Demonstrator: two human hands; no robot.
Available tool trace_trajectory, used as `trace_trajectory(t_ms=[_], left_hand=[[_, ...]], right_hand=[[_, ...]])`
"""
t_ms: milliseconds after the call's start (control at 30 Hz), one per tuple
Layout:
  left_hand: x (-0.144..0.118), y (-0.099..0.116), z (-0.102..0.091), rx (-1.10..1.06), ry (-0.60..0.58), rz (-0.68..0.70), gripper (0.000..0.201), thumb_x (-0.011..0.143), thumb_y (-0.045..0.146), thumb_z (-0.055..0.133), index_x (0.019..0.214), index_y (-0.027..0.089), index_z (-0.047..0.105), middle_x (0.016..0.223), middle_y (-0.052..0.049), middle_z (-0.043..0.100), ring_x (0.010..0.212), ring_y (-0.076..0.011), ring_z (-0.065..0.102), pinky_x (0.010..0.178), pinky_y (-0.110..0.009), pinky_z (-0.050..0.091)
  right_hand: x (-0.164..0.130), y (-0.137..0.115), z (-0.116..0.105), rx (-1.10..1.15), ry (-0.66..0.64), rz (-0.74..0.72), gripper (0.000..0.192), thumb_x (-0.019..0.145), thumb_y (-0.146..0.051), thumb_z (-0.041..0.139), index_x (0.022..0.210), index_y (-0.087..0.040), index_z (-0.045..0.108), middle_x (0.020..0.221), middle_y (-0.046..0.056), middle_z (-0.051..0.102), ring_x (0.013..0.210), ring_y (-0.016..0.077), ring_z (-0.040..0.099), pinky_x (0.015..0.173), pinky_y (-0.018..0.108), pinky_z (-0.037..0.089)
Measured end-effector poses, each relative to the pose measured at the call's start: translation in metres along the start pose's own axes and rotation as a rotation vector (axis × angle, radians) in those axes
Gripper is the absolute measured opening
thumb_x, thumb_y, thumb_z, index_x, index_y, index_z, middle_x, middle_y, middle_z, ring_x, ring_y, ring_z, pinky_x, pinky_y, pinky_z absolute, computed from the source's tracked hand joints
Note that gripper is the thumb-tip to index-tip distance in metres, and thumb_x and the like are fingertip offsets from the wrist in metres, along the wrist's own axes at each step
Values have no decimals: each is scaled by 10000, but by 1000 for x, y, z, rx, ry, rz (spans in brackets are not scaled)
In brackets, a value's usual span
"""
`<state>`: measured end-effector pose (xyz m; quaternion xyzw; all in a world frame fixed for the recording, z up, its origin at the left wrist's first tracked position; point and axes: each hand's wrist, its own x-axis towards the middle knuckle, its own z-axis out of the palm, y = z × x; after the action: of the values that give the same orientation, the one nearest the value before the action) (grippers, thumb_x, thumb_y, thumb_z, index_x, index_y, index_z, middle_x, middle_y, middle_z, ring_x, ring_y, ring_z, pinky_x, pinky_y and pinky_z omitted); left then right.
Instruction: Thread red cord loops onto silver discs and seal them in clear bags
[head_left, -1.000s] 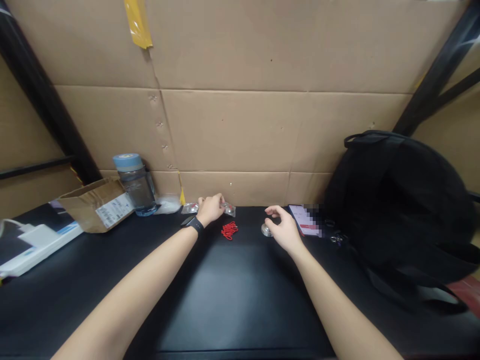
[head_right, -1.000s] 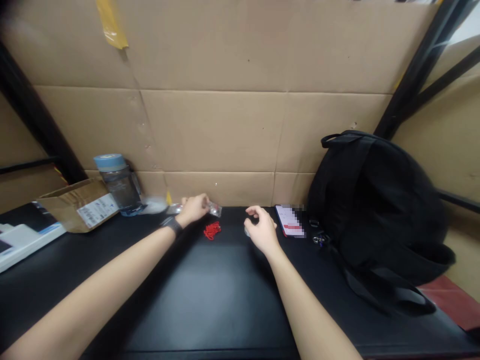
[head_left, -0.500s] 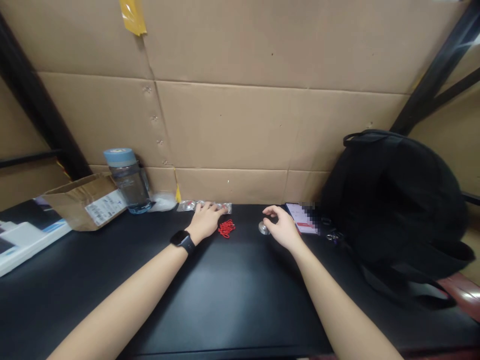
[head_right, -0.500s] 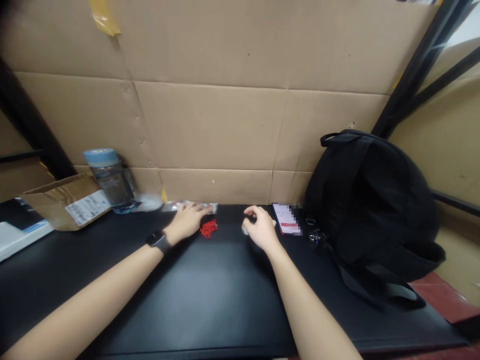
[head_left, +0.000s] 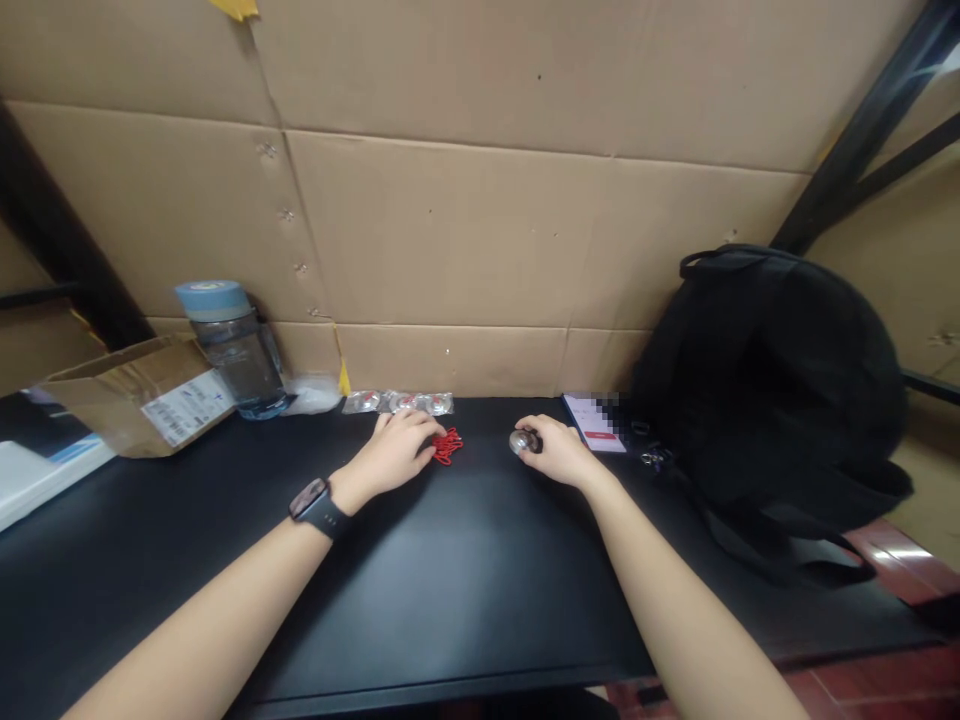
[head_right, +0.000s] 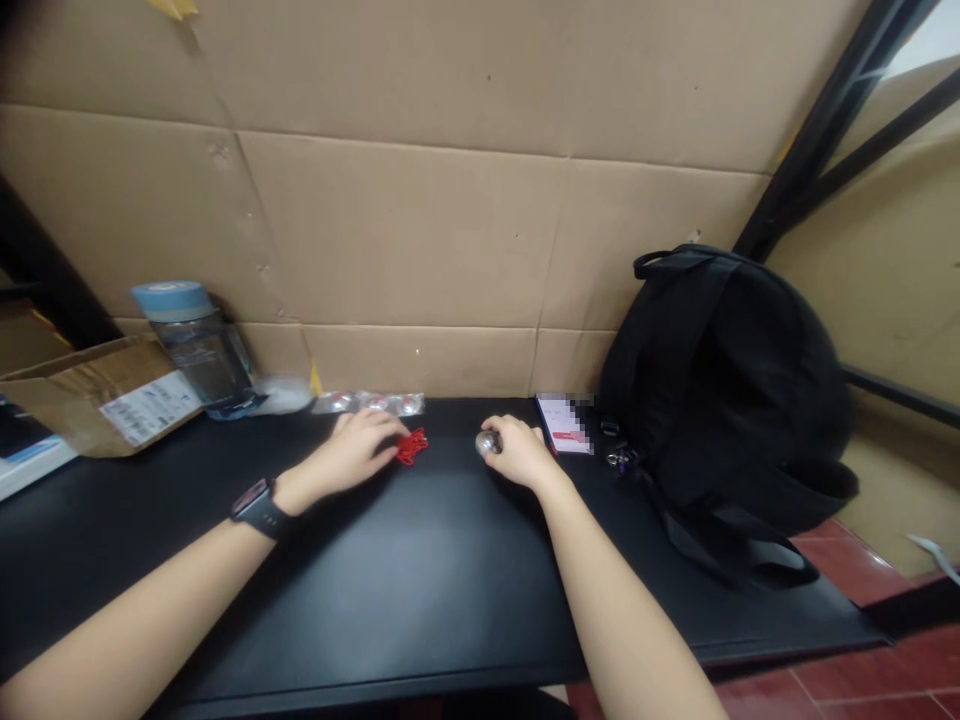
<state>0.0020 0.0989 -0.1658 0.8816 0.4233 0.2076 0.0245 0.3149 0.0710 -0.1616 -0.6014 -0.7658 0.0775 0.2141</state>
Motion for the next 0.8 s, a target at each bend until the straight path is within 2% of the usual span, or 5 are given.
trace_trajectory(t_ms=[100,200,467,633,800], left_hand=[[-14,9,1,1,11,35,258,907,196,588,1117,315,681,1223,-46,656,1209,-278,507,997,-434,319],[-17,13,-1,9,21,47,200,901,198,620,1063,295,688,1178,-45,654,1176,-269,512,974,-420,317],[-13,4,-1,1,-31,77,90,929,294,649,984,283,720,1089,-29,630,1100,-249,515,921,-399,319],[-14,4,-2,-11,-51,83,110,936,274,626,865,241,704,1036,-32,629,1053,-238,517,889,-381,336],[-16,6,-5,-22,-64,98,77,912,248,661,981,259,696,1082,-28,630,1083,-238,513,892,-373,338]], right_hand=[[2,5,2,22,-6,-18,347,758,-203,714,1097,-276,686,1030,37,713,926,237,665,810,358,440],[5,10,6,59,21,-24,371,732,-199,748,1091,-277,692,1008,34,719,911,235,668,820,362,463],[9,26,13,294,2,-43,425,714,-171,765,1121,-248,670,1069,39,721,912,196,665,855,334,513],[11,32,10,310,-9,-35,445,699,-170,785,1122,-242,670,1083,40,712,935,202,654,888,356,514],[10,36,5,306,9,-46,456,700,-153,769,1136,-226,658,1094,50,693,943,202,640,898,362,513]])
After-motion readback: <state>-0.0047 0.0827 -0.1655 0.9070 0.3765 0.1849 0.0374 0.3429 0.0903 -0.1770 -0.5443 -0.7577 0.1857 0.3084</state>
